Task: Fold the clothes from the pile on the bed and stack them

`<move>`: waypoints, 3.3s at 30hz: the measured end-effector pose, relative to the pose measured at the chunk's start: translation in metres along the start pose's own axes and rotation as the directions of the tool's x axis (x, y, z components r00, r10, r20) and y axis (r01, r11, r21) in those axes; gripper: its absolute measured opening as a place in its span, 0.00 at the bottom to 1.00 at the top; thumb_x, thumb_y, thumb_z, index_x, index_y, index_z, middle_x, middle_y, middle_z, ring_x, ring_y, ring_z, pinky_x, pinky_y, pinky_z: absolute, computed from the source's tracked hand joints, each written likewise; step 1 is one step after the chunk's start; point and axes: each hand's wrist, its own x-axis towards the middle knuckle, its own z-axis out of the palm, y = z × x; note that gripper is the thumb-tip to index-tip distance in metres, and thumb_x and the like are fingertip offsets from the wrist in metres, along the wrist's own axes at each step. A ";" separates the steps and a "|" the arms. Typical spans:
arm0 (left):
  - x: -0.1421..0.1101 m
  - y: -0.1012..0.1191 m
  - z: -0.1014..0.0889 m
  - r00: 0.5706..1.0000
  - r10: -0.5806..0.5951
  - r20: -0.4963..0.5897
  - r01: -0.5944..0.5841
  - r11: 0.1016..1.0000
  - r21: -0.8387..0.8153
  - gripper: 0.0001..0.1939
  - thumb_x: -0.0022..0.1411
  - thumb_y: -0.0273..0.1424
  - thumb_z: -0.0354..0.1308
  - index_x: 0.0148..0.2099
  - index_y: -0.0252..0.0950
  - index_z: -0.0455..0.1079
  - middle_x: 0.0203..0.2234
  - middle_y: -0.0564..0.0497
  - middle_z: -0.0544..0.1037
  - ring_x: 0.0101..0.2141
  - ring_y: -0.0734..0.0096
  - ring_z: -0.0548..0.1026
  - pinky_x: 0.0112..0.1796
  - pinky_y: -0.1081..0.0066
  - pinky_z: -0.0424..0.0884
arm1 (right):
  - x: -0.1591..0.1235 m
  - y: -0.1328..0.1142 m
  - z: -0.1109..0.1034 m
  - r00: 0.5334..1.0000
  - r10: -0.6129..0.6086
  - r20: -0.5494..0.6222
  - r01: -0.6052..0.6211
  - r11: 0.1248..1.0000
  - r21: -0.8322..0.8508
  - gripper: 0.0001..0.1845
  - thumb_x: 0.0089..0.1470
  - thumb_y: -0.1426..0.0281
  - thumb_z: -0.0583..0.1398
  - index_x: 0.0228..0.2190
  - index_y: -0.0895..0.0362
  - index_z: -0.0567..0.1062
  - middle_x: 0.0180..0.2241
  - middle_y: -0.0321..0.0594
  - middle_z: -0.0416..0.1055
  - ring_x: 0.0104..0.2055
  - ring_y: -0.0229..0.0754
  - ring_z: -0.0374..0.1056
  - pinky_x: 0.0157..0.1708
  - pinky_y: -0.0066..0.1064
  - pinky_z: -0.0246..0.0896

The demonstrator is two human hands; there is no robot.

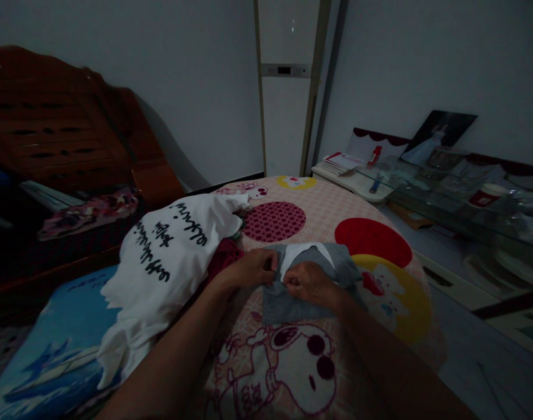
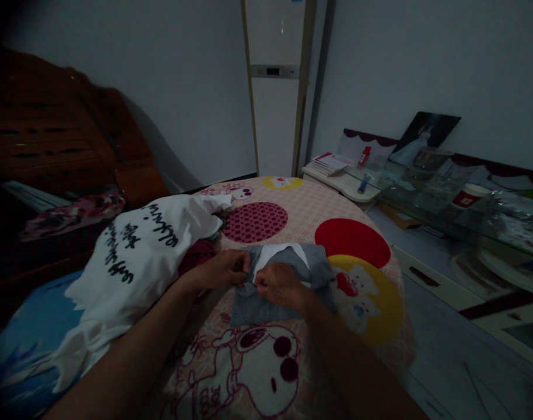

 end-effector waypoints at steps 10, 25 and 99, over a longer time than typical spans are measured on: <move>-0.008 0.017 0.007 0.992 0.006 0.127 -0.032 0.978 0.206 0.10 0.49 0.24 0.60 0.37 0.37 0.76 0.19 0.58 0.74 0.23 0.74 0.71 0.26 0.76 0.60 | 0.000 0.015 0.006 0.991 -0.130 0.027 0.131 0.991 -0.038 0.08 0.49 0.78 0.58 0.22 0.58 0.75 0.22 0.32 0.68 0.26 0.33 0.59 0.28 0.30 0.47; -0.019 0.017 -0.005 0.966 0.069 0.248 -0.111 0.981 0.158 0.14 0.50 0.21 0.60 0.38 0.39 0.81 0.28 0.55 0.82 0.28 0.75 0.76 0.31 0.79 0.67 | 0.001 0.010 0.004 0.994 -0.095 0.047 0.094 0.995 0.035 0.09 0.51 0.76 0.60 0.21 0.57 0.76 0.21 0.32 0.69 0.25 0.33 0.57 0.27 0.29 0.45; 0.039 -0.056 0.003 0.836 -0.167 -0.523 -0.061 0.918 -0.391 0.39 0.43 0.48 0.67 0.55 0.33 0.68 0.47 0.40 0.76 0.45 0.54 0.77 0.42 0.58 0.76 | 0.019 0.148 -0.086 0.486 0.426 -0.763 -0.257 0.904 0.341 0.13 0.42 0.65 0.63 0.32 0.57 0.75 0.36 0.44 0.77 0.39 0.48 0.70 0.43 0.37 0.64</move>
